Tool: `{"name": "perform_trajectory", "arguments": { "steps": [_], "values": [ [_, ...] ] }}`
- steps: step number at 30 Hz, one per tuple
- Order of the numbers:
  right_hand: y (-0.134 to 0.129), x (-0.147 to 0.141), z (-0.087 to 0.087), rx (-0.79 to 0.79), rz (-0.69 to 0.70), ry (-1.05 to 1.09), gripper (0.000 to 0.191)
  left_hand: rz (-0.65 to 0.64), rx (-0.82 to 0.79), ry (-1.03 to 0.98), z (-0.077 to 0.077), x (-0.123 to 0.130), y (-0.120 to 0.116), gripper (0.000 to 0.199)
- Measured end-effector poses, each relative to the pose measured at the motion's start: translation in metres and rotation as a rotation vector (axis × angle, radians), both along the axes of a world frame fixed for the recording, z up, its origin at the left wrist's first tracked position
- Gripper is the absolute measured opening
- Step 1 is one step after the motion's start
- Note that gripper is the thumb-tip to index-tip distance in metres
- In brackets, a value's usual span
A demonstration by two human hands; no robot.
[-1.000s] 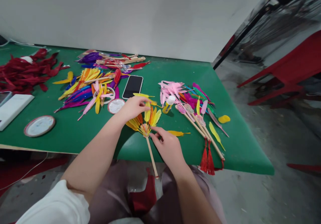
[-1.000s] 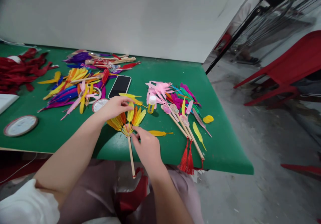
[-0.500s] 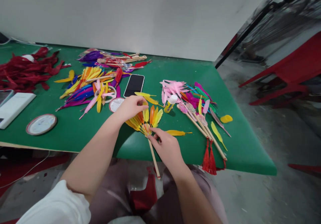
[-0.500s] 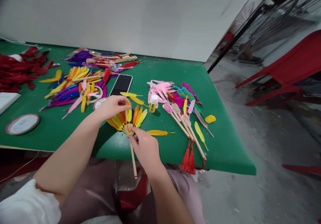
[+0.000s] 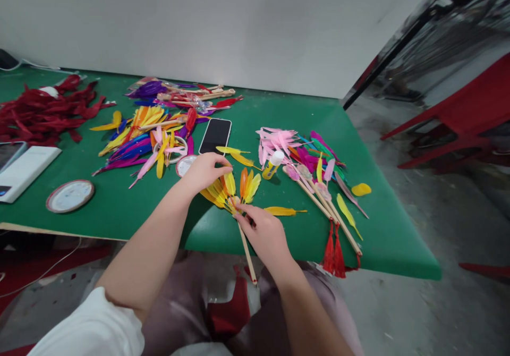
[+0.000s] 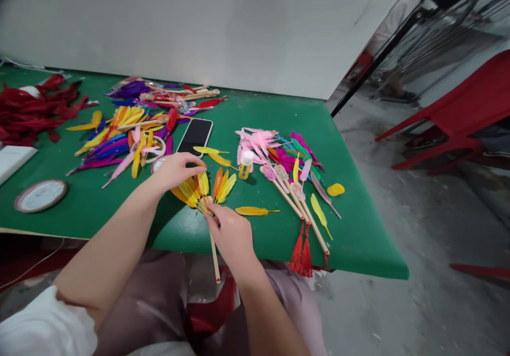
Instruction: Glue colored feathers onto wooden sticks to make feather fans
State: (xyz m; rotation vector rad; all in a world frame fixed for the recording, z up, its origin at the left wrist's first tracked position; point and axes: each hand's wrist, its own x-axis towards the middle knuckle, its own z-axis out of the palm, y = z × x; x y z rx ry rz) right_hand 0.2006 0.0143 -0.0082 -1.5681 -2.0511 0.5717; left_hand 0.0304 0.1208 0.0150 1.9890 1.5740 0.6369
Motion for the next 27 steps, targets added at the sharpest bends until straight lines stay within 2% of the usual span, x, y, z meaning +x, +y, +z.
{"name": "perform_trajectory", "arguments": {
  "steps": [6, 14, 27],
  "values": [
    [0.0, -0.002, 0.002, -0.004, -0.008, -0.035, 0.023, 0.013, -0.028, -0.029, -0.001, 0.0, 0.002, 0.02],
    [0.001, -0.002, 0.001, -0.014, -0.01, -0.062, 0.023, 0.115, -0.038, -0.134, -0.004, -0.004, 0.004, 0.031],
    [0.0, -0.002, 0.0, 0.018, -0.015, -0.064, 0.023, 0.002, -0.024, -0.2, -0.011, 0.006, 0.006, 0.033]
  ]
}}
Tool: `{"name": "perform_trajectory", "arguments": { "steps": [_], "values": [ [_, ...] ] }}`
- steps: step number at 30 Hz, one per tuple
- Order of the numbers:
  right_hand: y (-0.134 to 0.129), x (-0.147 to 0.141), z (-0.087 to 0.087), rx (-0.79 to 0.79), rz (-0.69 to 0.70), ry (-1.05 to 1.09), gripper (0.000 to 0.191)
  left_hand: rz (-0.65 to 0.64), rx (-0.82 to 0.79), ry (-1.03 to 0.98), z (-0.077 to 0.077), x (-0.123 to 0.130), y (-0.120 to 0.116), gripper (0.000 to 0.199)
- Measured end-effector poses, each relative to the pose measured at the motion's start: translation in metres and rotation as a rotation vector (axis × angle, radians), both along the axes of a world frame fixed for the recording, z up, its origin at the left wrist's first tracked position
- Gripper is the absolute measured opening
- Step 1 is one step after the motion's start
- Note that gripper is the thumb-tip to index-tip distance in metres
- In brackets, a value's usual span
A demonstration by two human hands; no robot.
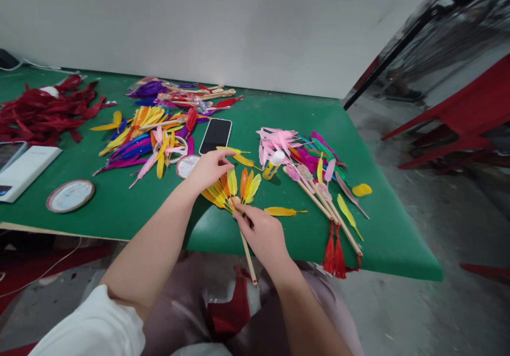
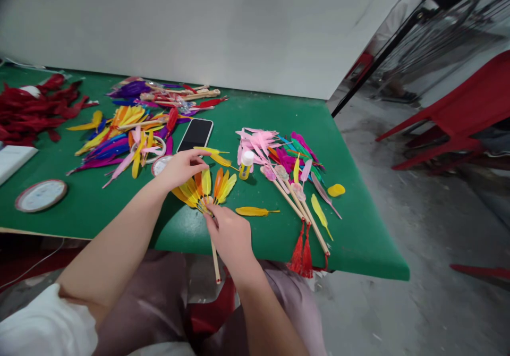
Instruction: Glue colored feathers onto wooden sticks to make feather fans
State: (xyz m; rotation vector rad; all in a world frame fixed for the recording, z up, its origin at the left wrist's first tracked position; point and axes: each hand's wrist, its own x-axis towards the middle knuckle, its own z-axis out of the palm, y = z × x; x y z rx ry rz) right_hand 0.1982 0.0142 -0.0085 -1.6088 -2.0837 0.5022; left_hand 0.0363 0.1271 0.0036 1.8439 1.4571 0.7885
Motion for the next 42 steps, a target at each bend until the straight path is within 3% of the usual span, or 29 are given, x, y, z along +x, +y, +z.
{"name": "perform_trajectory", "arguments": {
  "steps": [11, 29, 42],
  "values": [
    [0.0, -0.001, 0.003, -0.004, -0.001, -0.001, 0.023, 0.037, -0.001, 0.05, -0.002, -0.011, 0.002, 0.031],
    [0.001, -0.004, 0.003, -0.002, -0.042, -0.044, 0.023, -0.007, -0.02, 0.117, 0.0, -0.012, 0.0, 0.029],
    [-0.001, -0.004, 0.001, 0.029, -0.041, -0.03, 0.022, 0.037, 0.022, 0.03, -0.002, -0.008, 0.001, 0.03]
  ]
}}
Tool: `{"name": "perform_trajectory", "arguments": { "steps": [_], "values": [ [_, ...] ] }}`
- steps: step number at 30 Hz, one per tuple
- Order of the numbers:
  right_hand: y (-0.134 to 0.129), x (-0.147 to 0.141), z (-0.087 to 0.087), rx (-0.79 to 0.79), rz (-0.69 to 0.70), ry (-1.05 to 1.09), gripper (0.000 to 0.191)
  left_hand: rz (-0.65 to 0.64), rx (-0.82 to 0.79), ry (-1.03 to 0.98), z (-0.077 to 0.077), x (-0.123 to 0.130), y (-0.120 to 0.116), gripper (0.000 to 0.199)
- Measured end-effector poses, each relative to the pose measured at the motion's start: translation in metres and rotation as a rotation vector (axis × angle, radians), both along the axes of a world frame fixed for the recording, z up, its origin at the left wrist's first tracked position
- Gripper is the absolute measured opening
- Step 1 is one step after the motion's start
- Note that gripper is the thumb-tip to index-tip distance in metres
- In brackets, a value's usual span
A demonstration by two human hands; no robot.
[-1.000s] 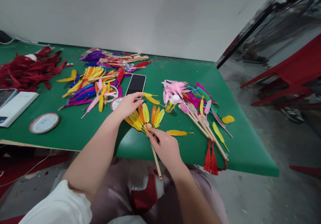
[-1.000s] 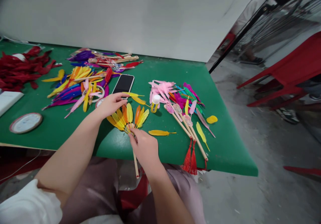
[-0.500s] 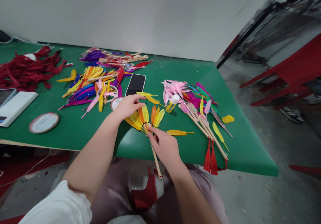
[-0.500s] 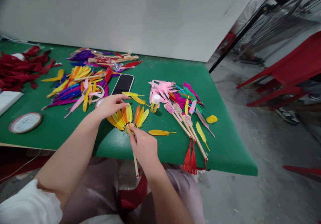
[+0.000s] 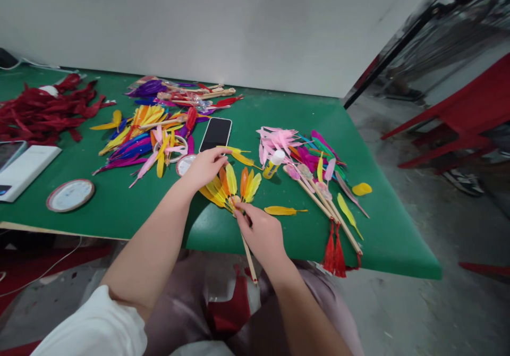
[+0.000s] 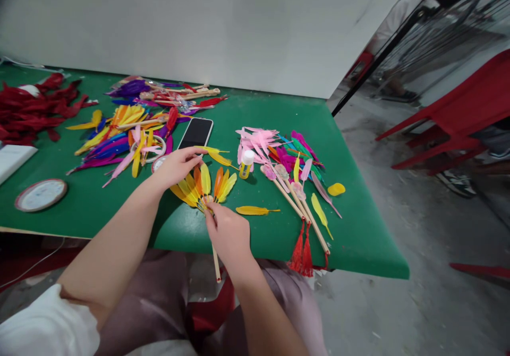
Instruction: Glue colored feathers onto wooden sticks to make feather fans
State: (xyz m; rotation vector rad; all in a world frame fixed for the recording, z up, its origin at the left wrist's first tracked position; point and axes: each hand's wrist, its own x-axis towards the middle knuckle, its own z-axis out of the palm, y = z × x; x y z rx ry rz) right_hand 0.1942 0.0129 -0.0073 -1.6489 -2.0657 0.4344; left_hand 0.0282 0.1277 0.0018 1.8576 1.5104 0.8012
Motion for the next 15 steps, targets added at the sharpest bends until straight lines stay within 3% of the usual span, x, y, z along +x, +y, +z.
{"name": "perform_trajectory", "arguments": {
  "steps": [10, 15],
  "values": [
    [-0.001, -0.002, -0.006, 0.062, 0.007, 0.039, 0.021, -0.039, 0.026, 0.031, -0.001, 0.003, -0.001, 0.026],
    [0.003, 0.011, 0.001, 0.135, 0.035, 0.156, 0.022, -0.039, 0.018, 0.038, 0.0, 0.003, 0.0, 0.026]
  ]
}}
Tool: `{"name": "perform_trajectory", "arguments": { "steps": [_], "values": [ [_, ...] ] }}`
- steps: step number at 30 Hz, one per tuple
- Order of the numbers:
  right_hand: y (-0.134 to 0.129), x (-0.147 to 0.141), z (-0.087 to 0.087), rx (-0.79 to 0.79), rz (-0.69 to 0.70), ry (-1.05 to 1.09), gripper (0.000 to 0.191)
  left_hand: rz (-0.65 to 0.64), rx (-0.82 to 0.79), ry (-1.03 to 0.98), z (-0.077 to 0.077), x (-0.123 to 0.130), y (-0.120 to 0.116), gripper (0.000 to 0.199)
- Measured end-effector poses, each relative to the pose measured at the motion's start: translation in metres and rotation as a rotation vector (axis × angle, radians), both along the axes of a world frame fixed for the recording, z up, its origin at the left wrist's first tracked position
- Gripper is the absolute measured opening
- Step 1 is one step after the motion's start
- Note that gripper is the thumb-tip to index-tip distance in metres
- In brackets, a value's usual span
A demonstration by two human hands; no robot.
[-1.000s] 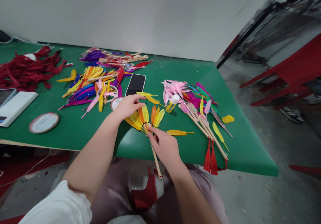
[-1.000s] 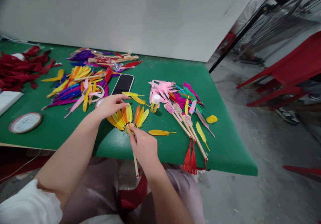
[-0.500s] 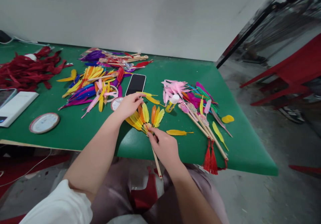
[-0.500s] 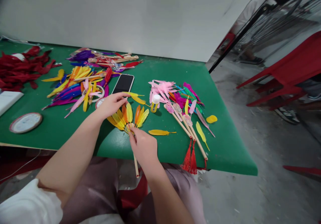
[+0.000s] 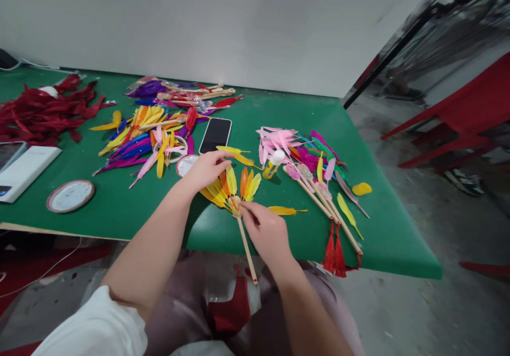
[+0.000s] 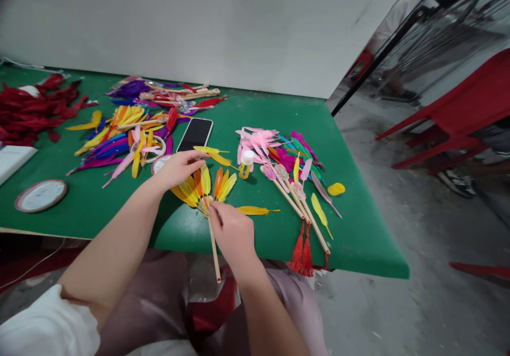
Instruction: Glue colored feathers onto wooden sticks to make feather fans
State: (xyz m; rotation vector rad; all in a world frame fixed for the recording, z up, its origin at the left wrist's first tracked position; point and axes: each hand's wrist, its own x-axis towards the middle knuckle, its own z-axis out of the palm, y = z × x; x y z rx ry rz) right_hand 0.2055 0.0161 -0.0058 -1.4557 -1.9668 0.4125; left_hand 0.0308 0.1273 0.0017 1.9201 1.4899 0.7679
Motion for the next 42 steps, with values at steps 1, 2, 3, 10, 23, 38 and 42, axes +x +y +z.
{"name": "perform_trajectory", "arguments": {
  "steps": [1, 2, 3, 10, 23, 38, 42],
  "values": [
    [0.003, 0.007, 0.003, 0.021, -0.008, 0.012, 0.022, 0.005, 0.005, 0.005, 0.0, 0.0, 0.0, 0.026],
    [0.006, 0.016, 0.006, 0.032, -0.033, 0.005, 0.021, 0.012, 0.01, 0.013, 0.001, -0.001, 0.0, 0.026],
    [0.009, 0.026, 0.009, 0.015, -0.056, -0.025, 0.021, 0.018, 0.013, 0.022, 0.001, -0.001, 0.0, 0.026],
    [0.016, 0.067, 0.012, -0.183, -0.063, -0.332, 0.011, 0.052, -0.006, -0.013, 0.006, -0.005, -0.001, 0.027],
    [0.02, 0.07, 0.016, -0.299, -0.026, -0.267, 0.022, 0.093, 0.001, -0.067, 0.007, -0.007, -0.002, 0.027],
    [0.038, 0.054, 0.02, -0.377, -0.271, 0.821, 0.025, 0.091, 0.098, 0.037, 0.018, 0.001, 0.001, 0.026],
    [0.046, 0.046, 0.02, -0.306, -0.289, 0.963, 0.027, 0.009, 0.123, 0.028, 0.034, 0.017, -0.002, 0.025]
  ]
}}
